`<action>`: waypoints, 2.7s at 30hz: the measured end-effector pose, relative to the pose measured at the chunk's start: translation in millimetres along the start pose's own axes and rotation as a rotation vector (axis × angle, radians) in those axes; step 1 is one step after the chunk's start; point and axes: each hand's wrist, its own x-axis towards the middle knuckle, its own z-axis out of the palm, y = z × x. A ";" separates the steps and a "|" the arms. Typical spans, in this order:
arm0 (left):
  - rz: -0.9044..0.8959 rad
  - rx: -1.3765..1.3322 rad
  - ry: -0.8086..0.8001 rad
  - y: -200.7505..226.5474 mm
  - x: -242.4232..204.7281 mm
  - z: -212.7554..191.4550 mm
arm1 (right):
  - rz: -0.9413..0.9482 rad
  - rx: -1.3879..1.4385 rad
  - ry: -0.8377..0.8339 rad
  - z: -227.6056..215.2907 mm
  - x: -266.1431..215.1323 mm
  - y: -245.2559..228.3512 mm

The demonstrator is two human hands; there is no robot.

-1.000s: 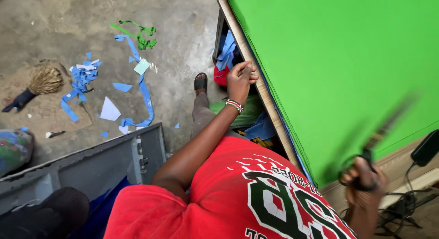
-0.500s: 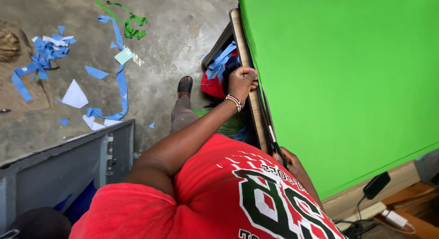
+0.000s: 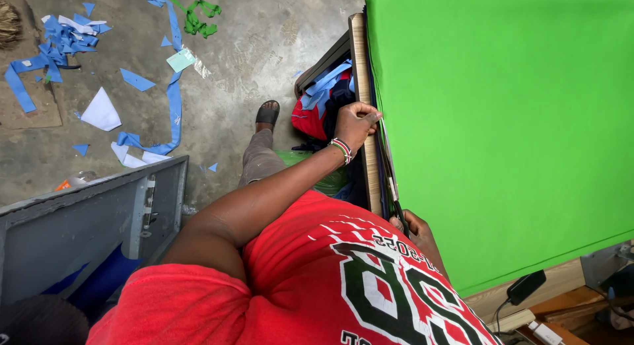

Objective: The person unfolds a large piece of green fabric on a wooden table and smooths it out. They then use a pair of scissors to cut the fabric along its edges, trimming it to size. Another person is visible in the background, also working with fabric.

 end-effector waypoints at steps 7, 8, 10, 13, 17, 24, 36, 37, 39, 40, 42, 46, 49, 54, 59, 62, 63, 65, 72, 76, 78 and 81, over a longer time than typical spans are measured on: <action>0.017 0.063 -0.036 -1.1 1.7 -0.7 | -0.043 0.065 0.029 1.3 15.0 3.5; 0.023 0.076 -0.037 2.3 0.7 -0.7 | -0.059 0.077 0.038 2.8 19.2 1.3; 0.020 0.077 -0.043 9.5 -3.4 1.4 | -0.081 0.074 0.036 -3.1 33.7 15.3; 0.024 0.084 -0.045 14.7 -5.7 1.2 | -0.103 0.061 0.021 -8.4 51.5 29.4; 0.036 0.091 -0.050 20.2 -10.0 1.4 | -0.100 0.052 0.010 -11.6 64.9 43.0; 0.059 0.051 -0.068 12.0 -4.5 1.2 | -0.117 0.190 0.095 2.4 67.0 28.1; 0.091 0.056 -0.128 15.3 -4.6 -1.0 | -0.082 0.139 0.022 2.2 72.8 -3.5; 0.096 0.054 -0.136 15.9 -4.4 -0.1 | -0.086 0.156 0.037 1.1 77.1 -2.6; 0.102 0.049 -0.140 18.3 -4.3 -0.7 | -0.089 0.169 0.049 1.3 83.2 -1.7; 0.100 0.060 -0.144 19.7 -4.0 -1.3 | -0.098 0.167 0.070 1.5 85.5 -1.1; 0.099 0.068 -0.144 20.2 -4.7 -2.4 | -0.107 0.161 0.089 1.9 87.6 -0.8; 0.099 0.048 -0.157 15.6 -4.1 -3.8 | -0.089 0.167 0.068 -2.4 92.4 1.2; 0.110 0.028 -0.170 8.1 -0.9 -4.2 | -0.094 0.153 0.027 -6.6 102.4 3.4; 0.127 0.084 -0.239 6.9 -1.4 -6.7 | -0.159 0.195 0.021 -4.3 110.6 -6.9; 0.073 0.097 -0.256 4.3 2.1 -12.1 | -0.104 0.274 0.054 2.9 105.5 -28.2; 0.008 0.045 -0.184 11.5 1.7 -11.9 | -0.099 0.276 0.051 0.1 105.0 -31.4; 0.005 0.054 -0.190 31.3 0.2 -11.0 | -0.099 0.287 0.056 0.7 106.1 -29.0; 0.049 0.033 -0.069 71.5 0.1 -5.5 | -0.081 0.280 0.033 -0.4 110.1 -26.1; 0.041 0.172 0.117 72.1 39.8 6.9 | -0.079 0.263 0.015 -6.0 117.7 -27.1; 0.038 0.211 0.158 93.4 27.7 14.4 | -0.081 0.155 -0.034 -11.5 129.7 -13.0; 0.034 0.182 0.161 88.8 34.5 13.3 | -0.077 0.136 -0.046 -12.0 131.8 -11.2; 0.004 0.222 0.141 70.5 55.2 10.5 | -0.078 0.151 -0.089 -13.4 129.7 -16.2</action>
